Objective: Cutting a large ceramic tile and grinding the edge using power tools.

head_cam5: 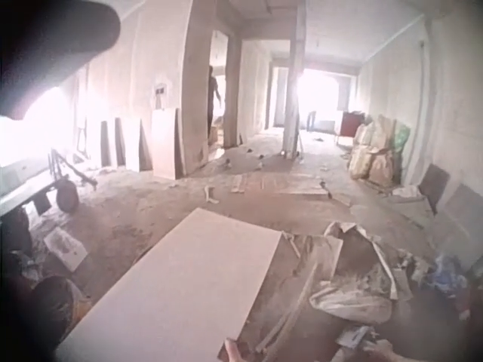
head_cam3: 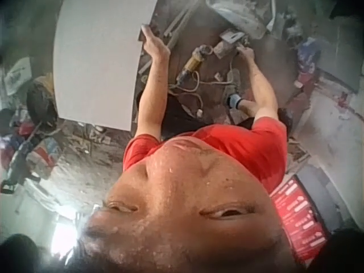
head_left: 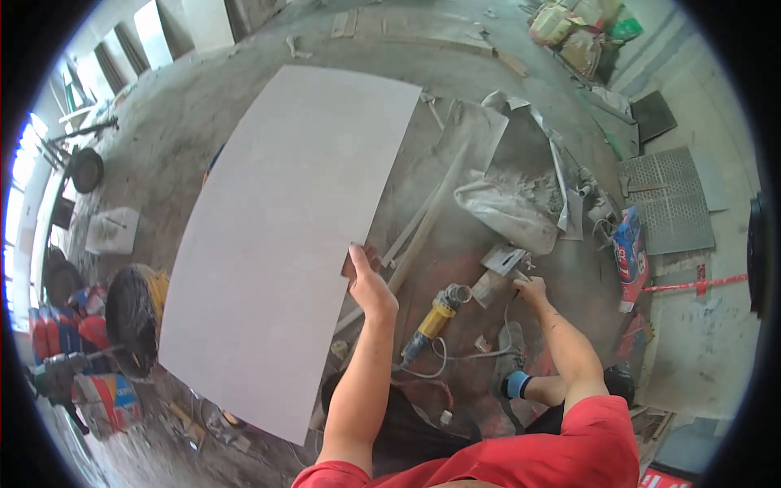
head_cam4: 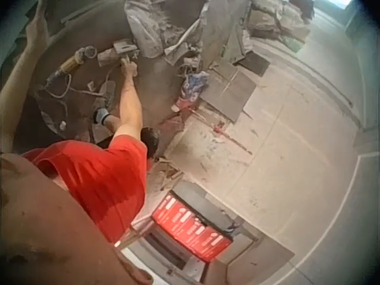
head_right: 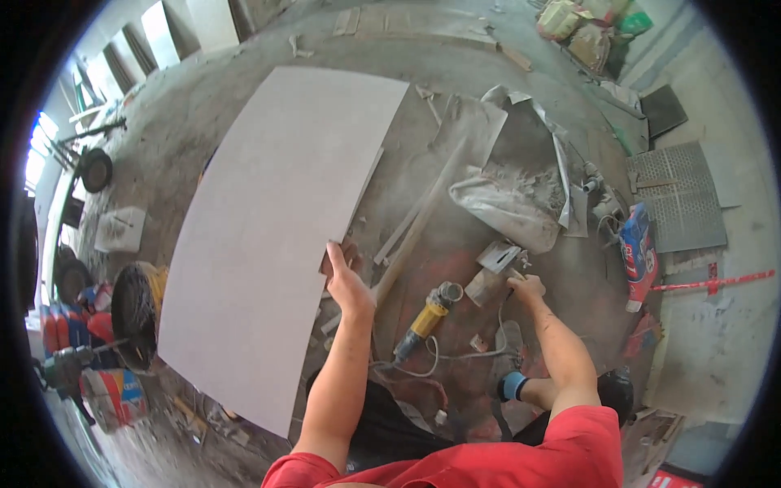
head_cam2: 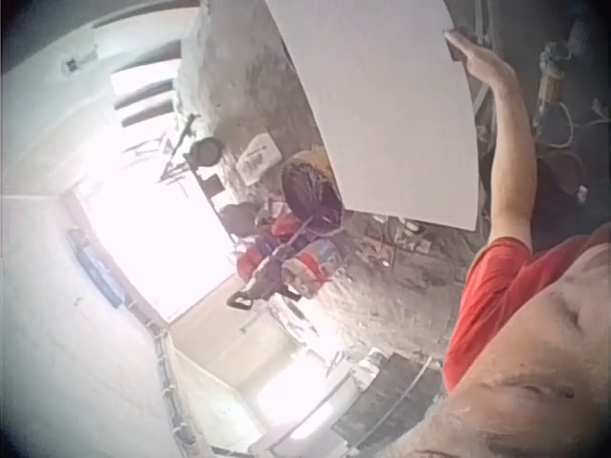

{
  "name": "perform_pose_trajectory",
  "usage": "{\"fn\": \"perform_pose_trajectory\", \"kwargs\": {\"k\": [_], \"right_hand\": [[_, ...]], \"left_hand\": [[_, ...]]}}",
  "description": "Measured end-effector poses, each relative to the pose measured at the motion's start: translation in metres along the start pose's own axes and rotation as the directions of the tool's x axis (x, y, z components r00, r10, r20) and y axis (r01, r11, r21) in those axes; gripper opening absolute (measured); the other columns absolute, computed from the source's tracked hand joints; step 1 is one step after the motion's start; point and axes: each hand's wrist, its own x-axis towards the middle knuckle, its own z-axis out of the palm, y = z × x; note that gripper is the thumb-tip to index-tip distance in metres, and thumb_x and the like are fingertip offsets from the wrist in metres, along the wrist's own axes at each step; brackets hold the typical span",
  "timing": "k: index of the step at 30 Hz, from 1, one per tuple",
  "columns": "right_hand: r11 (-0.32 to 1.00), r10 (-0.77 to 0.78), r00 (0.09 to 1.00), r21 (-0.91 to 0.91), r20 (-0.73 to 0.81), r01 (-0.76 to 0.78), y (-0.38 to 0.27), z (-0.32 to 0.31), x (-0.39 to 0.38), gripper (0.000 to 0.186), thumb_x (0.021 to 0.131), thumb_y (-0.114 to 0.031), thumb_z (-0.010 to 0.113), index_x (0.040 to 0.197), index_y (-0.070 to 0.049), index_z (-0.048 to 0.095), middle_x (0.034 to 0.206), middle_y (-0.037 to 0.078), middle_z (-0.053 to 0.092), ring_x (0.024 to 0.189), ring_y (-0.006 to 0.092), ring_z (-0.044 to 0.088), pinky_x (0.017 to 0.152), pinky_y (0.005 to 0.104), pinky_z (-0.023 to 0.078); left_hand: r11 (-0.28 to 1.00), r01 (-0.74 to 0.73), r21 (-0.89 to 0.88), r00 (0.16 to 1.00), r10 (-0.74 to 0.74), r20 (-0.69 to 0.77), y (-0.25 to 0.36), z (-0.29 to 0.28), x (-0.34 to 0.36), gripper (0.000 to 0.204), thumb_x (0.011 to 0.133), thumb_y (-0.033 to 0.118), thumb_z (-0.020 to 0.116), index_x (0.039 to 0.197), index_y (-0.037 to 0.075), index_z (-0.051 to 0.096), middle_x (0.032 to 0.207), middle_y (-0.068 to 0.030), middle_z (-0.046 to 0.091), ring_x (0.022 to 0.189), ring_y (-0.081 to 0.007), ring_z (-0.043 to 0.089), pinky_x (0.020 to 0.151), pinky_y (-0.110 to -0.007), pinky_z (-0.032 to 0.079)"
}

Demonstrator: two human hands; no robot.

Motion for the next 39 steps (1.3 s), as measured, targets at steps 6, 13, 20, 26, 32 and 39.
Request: {"fn": "perform_pose_trajectory", "kwargs": {"k": [6, 13, 20, 26, 32, 39], "right_hand": [[0.998, 0.015, 0.979, 0.056, 0.201, -0.026, 0.019, -0.04, 0.028, 0.039, 0.068, -0.035, 0.083, 0.084, 0.0, 0.077, 0.077, 0.008, 0.072, 0.07, 0.0195, 0.067, 0.066, 0.0368, 0.054], [0.994, -0.091, 0.911, 0.097, 0.402, 0.056, 0.032, -0.004, 0.037, 0.045, 0.067, -0.038, 0.08, 0.088, 0.002, 0.079, 0.079, 0.011, 0.072, 0.075, 0.0165, 0.066, 0.069, 0.0355, 0.052], [0.974, -0.038, 0.862, -0.175, 0.506, 0.145, 0.033, -0.019, 0.053, 0.042, 0.078, -0.032, 0.079, 0.099, 0.005, 0.077, 0.087, 0.013, 0.074, 0.082, 0.0236, 0.072, 0.075, 0.0433, 0.055], [0.459, -0.507, 0.585, -0.376, 0.633, 0.805, -0.049, -0.069, -0.02, 0.04, 0.085, -0.035, 0.08, 0.109, -0.004, 0.071, 0.097, 0.019, 0.074, 0.093, 0.0415, 0.073, 0.083, 0.0526, 0.058], [0.122, -0.694, 0.126, -0.056, 0.709, 0.991, -0.083, 0.012, -0.026, 0.055, 0.085, -0.024, 0.079, 0.132, -0.008, 0.056, 0.121, 0.02, 0.065, 0.111, 0.0436, 0.067, 0.091, 0.0518, 0.057], [-0.214, -0.394, -0.123, 0.039, 0.911, 0.976, -0.091, 0.078, -0.01, 0.048, 0.084, -0.014, 0.073, 0.128, -0.006, 0.058, 0.118, 0.019, 0.066, 0.106, 0.0431, 0.069, 0.089, 0.0517, 0.057]], "left_hand": [[0.973, 0.143, -0.18, 0.99, -0.141, 0.024, 0.0, 0.034, -0.022, 0.054, 0.11, 0.041, 0.06, 0.148, 0.004, 0.051, 0.133, -0.0077, 0.065, 0.117, -0.0226, 0.065, 0.097, -0.041, 0.05], [0.992, 0.027, -0.123, 0.996, -0.037, -0.083, -0.013, 0.02, 0.001, 0.053, 0.107, 0.044, 0.065, 0.145, 0.009, 0.055, 0.134, -0.0084, 0.067, 0.12, -0.0235, 0.064, 0.099, -0.044, 0.047], [0.989, 0.006, -0.146, 0.972, -0.041, -0.233, -0.026, 0.024, -0.039, 0.027, 0.108, 0.033, 0.064, 0.116, 0.007, 0.067, 0.108, -0.0056, 0.077, 0.099, -0.019, 0.069, 0.083, -0.039, 0.051], [0.956, 0.282, -0.086, 0.956, -0.287, -0.058, 0.026, -0.007, -0.155, 0.032, 0.109, 0.039, 0.062, 0.113, 0.007, 0.067, 0.108, -0.0086, 0.074, 0.1, -0.0216, 0.07, 0.084, -0.038, 0.053], [0.968, 0.232, 0.092, 0.956, -0.244, 0.165, 0.075, -0.058, -0.263, 0.045, 0.113, 0.043, 0.054, 0.107, 0.001, 0.071, 0.105, -0.0119, 0.076, 0.099, -0.0237, 0.071, 0.087, -0.038, 0.054], [0.163, -0.334, 0.928, 0.903, -0.229, 0.365, -0.018, -0.161, -0.251, 0.049, 0.093, 0.038, 0.078, 0.125, 0.003, 0.071, 0.12, -0.0193, 0.073, 0.115, -0.0381, 0.068, 0.101, -0.045, 0.053]]}}
